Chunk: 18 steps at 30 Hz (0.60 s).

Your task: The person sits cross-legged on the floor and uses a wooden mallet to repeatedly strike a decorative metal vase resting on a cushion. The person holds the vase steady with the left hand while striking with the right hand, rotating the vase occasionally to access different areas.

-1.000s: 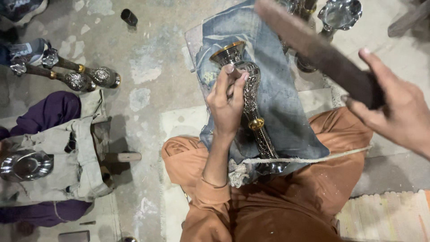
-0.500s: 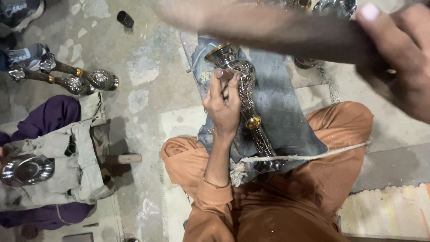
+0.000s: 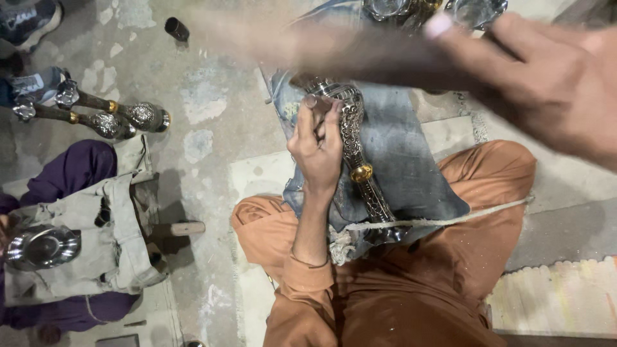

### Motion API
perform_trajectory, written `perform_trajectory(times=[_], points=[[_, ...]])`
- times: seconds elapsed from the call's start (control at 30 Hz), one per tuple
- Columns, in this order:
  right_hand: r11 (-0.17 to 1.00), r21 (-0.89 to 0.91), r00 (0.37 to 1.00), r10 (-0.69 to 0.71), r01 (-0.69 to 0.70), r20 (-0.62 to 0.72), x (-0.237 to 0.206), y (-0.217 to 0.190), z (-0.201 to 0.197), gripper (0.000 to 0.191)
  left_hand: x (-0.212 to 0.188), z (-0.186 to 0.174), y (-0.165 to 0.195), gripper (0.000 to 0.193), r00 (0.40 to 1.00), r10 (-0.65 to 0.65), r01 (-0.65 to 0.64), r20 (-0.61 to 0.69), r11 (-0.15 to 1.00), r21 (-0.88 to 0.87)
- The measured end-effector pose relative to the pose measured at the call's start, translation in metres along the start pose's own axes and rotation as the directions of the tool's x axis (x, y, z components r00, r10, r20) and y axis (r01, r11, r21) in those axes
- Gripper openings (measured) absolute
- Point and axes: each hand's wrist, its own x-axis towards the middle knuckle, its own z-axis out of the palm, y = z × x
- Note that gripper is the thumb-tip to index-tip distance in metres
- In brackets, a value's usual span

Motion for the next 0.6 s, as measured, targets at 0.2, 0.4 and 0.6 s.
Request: perform_trajectory(times=[0.2, 0.4, 0.6], points=[[0.999, -0.004, 0.999, 0.032, -0.031, 0.017, 0.0027, -0.0025, 0.0007, 0.080, 0.0019, 0.0004, -0.0032, 0.032, 0.999, 0.039, -0.039, 0.000, 0.998, 0.052], [0.995, -0.069, 0.995, 0.075, -0.071, 0.065, 0.0003, -0.0027, 0.0036, 0.076, 0.0022, -0.0011, -0.0011, 0.030, 1.000, 0.028, -0.029, 0.009, 0.998, 0.053], [0.997, -0.032, 0.996, 0.074, -0.076, -0.044, 0.0013, -0.0061, -0.0008, 0.079, 0.0047, -0.0007, 0.0044, 0.028, 0.999, 0.021, -0.022, 0.031, 0.999, 0.040]])
